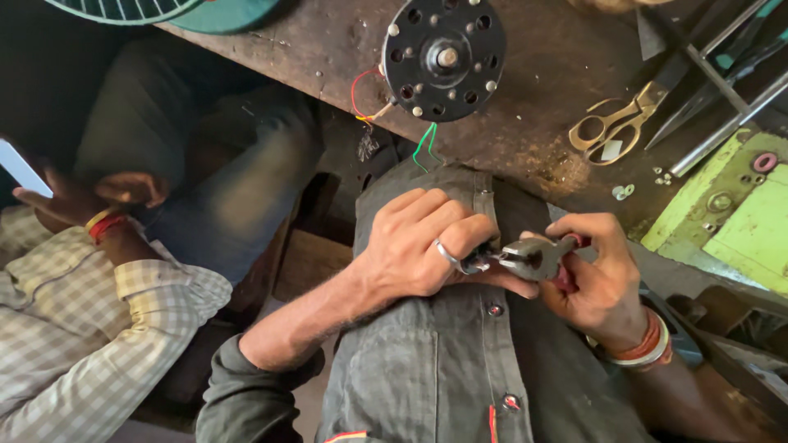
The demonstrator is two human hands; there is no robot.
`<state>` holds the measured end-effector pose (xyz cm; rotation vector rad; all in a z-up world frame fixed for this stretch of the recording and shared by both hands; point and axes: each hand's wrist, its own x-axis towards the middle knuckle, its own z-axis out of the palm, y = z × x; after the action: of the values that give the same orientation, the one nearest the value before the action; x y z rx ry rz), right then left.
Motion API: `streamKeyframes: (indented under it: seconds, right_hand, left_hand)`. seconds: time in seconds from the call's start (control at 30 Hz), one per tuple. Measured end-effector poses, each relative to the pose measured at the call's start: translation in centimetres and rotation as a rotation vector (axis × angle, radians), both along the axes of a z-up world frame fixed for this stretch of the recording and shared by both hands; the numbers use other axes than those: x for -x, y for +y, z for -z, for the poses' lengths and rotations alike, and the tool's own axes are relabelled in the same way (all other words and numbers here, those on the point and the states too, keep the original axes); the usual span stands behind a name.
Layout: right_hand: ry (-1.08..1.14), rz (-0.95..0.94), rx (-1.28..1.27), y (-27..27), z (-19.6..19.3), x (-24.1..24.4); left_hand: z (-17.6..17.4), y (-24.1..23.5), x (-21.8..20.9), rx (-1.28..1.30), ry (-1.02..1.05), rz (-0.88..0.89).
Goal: The person uses pliers to strip and adjust wires on a small cylindrical electrical component. They repeatedly grip, twist, and trim the wires while holding the component in one hand. The work is performed at a cluttered workbench with tools and parts visible.
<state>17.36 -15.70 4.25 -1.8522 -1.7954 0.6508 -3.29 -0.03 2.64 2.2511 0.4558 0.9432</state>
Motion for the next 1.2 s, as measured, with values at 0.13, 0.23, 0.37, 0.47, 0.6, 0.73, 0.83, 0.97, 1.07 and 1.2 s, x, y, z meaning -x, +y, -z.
streamKeyframes:
  seconds: [0.13, 0.23, 0.37, 0.47, 0.6, 0.73, 0.83, 0.97, 1.07, 1.2]
  right_hand:
    - [-0.042, -0.033, -0.048, 0.2, -0.4, -0.1]
    - [-0.034, -0.053, -0.024, 0.4, -0.4, -0.1]
    - [-0.149, -0.043, -0.061, 0.1, -0.8, 0.3]
    - [-0.154, -0.014, -0.061, 0.1, -0.9, 0.5]
    - [-0.199, -0.013, -0.075, -0.1, -0.6, 0.7]
    - [-0.2, 0.032, -0.101, -0.6, -0.2, 1.3]
    - [-0.124, 0.056, -0.129, -0.6, 0.2, 1.5]
    - [-0.085, 0.046, -0.103, -0.5, 0.2, 1.4]
    - [-0.07, 0.005, -0.069, -0.1, 0.0, 0.9]
    - [-0.094, -0.017, -0.111, 1.0, 0.0, 1.0]
  left_hand:
    - [0.2, 0.1, -0.1, -0.065, -0.021, 0.017]
    - [0.3, -0.2, -0.2, -0.089, -0.005, 0.018]
    - [0.4, -0.6, -0.3, -0.13, 0.004, -0.027]
    - [0.5, -0.7, -0.3, -0.118, 0.041, -0.025]
    - [0.8, -1.1, 0.0, -0.098, 0.069, -0.021]
    - [1.0, -1.6, 0.2, -0.071, 0.075, -0.035]
    - [1.1, -1.3, 0.2, -0.109, 0.062, -0.035]
    - [1.4, -1.2, 0.2, -0.155, 0.069, -0.074]
    - [1.2, -1.4, 0.2, -0.061, 0.042, -0.07]
    - [1.0, -0.5, -0.1, 0.035, -0.029, -0.012]
